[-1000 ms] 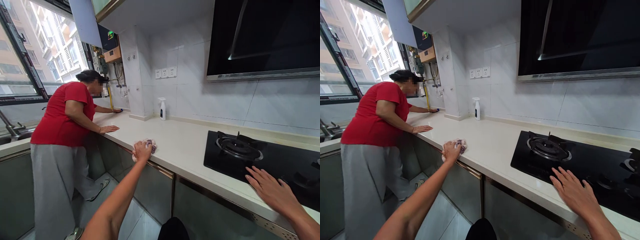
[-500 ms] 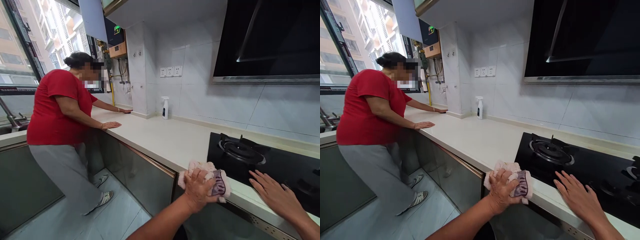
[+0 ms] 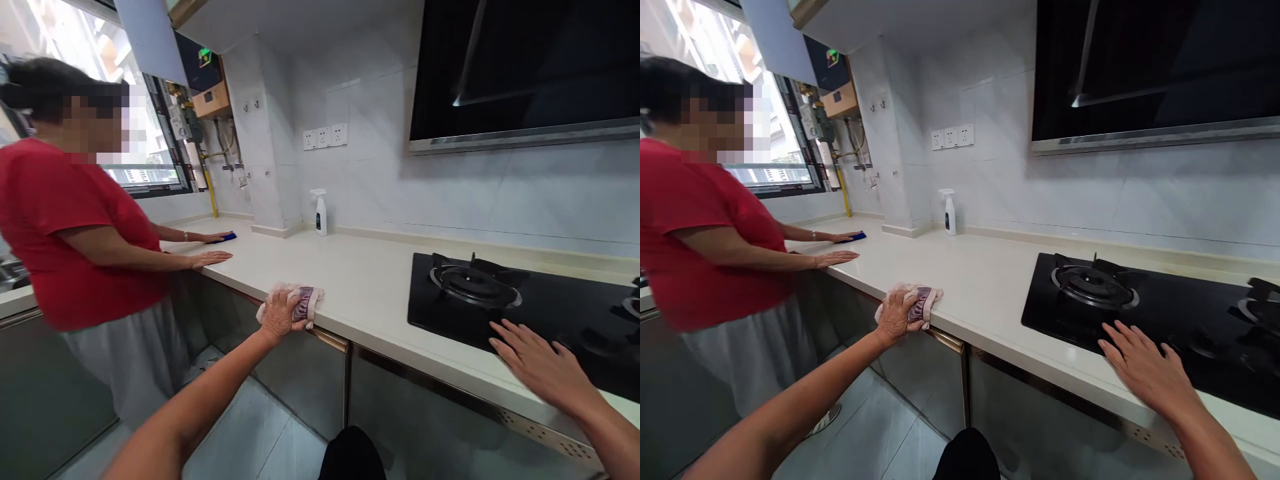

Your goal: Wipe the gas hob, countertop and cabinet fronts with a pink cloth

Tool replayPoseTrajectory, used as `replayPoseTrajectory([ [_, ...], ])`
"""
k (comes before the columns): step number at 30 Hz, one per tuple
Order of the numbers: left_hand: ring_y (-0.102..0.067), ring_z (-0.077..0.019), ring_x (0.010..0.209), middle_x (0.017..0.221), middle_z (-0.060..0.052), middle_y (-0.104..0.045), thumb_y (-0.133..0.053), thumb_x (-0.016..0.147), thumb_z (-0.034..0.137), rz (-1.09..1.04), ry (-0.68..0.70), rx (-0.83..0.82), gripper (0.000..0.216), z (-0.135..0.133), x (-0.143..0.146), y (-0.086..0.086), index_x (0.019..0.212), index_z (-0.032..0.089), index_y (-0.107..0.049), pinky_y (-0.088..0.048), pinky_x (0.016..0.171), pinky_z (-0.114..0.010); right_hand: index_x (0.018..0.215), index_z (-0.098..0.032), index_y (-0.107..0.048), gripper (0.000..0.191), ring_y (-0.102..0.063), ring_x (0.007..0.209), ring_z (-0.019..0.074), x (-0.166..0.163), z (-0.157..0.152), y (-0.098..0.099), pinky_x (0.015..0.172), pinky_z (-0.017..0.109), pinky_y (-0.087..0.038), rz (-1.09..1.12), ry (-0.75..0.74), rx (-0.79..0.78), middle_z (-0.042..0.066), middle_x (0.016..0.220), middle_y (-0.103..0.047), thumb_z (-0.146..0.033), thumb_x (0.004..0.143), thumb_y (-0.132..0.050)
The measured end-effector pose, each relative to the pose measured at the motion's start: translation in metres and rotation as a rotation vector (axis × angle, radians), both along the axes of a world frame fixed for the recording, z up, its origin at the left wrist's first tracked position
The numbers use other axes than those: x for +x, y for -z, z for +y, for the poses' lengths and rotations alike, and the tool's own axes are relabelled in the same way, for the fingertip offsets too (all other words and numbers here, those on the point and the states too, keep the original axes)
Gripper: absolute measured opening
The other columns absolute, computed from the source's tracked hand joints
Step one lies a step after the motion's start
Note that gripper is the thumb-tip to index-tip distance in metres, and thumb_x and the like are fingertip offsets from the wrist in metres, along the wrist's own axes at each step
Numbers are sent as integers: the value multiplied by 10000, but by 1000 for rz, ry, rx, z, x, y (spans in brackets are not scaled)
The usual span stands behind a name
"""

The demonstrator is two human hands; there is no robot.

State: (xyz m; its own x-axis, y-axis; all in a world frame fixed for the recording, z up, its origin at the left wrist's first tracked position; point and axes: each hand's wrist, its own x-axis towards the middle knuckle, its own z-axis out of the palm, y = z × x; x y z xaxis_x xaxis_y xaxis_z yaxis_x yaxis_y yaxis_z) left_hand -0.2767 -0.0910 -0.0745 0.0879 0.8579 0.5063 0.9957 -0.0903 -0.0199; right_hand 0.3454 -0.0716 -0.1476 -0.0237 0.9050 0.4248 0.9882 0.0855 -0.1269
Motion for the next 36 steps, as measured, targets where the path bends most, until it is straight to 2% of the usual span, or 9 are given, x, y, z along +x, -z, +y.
replayPoseTrajectory([
  [4, -414, -465, 1447, 1521, -159, -560, -771, 799, 569, 54, 141, -69, 603, -7, 46, 8, 1330, 298, -679, -363, 1145, -625, 1530, -286, -548, 761, -329, 1555, 343, -23, -16, -30, 1223, 669, -297, -49, 41, -128, 41, 1645, -441, -635, 933, -231],
  [9, -434, -498, 1426, 1585, -173, -497, -740, 848, 598, 169, 420, -71, 613, -22, 150, 20, 1388, 331, -626, -380, 1085, -719, 1562, -281, -501, 725, -304, 1569, 310, -40, -29, -50, 1240, 626, -294, -69, 76, -160, 40, 1673, -398, -596, 984, -197],
  [14, -399, -424, 1460, 1565, -142, -503, -607, 943, 591, 226, 653, -23, 616, -41, 264, 26, 1502, 364, -489, -399, 1079, -676, 1542, -278, -519, 664, -331, 1556, 306, -44, -32, -55, 1240, 636, -281, -65, 86, -158, 51, 1665, -413, -538, 1011, -218],
  [17, -440, -398, 1405, 1519, -155, -525, -549, 957, 607, 242, 747, -7, 626, -47, 294, 24, 1529, 366, -464, -410, 1070, -644, 1482, -265, -576, 631, -367, 1534, 324, -41, -33, -61, 1230, 647, -287, 28, 49, -132, 73, 1625, -471, -533, 1006, -260],
  [23, -509, -376, 1308, 1446, -158, -571, -649, 868, 688, 203, 785, -4, 829, -42, 286, 10, 1564, 304, -413, -454, 1019, -561, 1383, -274, -607, 556, -526, 1380, 308, -77, -65, -85, 1161, 541, -436, 338, -72, 246, 133, 1438, -595, -524, 1053, -236],
  [26, -548, -360, 1279, 1446, -196, -581, -700, 810, 724, 117, 732, -83, 965, -42, 284, 2, 1562, 199, -399, -447, 1036, -520, 1513, -295, -462, 498, -557, 1335, 299, -128, -89, -75, 1126, 529, -478, 378, -377, 338, 112, 1437, -581, -461, 1054, -368],
  [29, -545, -344, 1342, 1482, -186, -588, -775, 780, 660, 89, 718, -164, 926, -42, 266, -7, 1527, 211, -463, -422, 1092, -481, 1617, -293, -285, 676, -536, 1361, 330, -169, -103, -53, 1125, 564, -459, 198, -524, 332, 135, 1516, -522, -440, 1007, -537],
  [32, -457, -350, 1472, 1597, -114, -524, -883, 699, 588, 55, 685, -193, 959, -34, 215, -16, 1534, 339, -482, -331, 1194, -523, 1623, -311, -255, 875, -527, 1334, 406, -189, -103, -41, 1083, 637, -444, 42, -427, 340, 165, 1513, -513, -454, 897, -723],
  [36, -583, -322, 1373, 1471, -84, -658, -774, 831, 528, -118, 496, -244, 513, -10, 133, -33, 1303, 338, -710, -405, 1149, -504, 1489, -283, -462, 990, -564, 1179, 458, -226, -89, -52, 954, 670, -462, -58, -215, 259, 186, 1341, -605, -464, 646, -948],
])
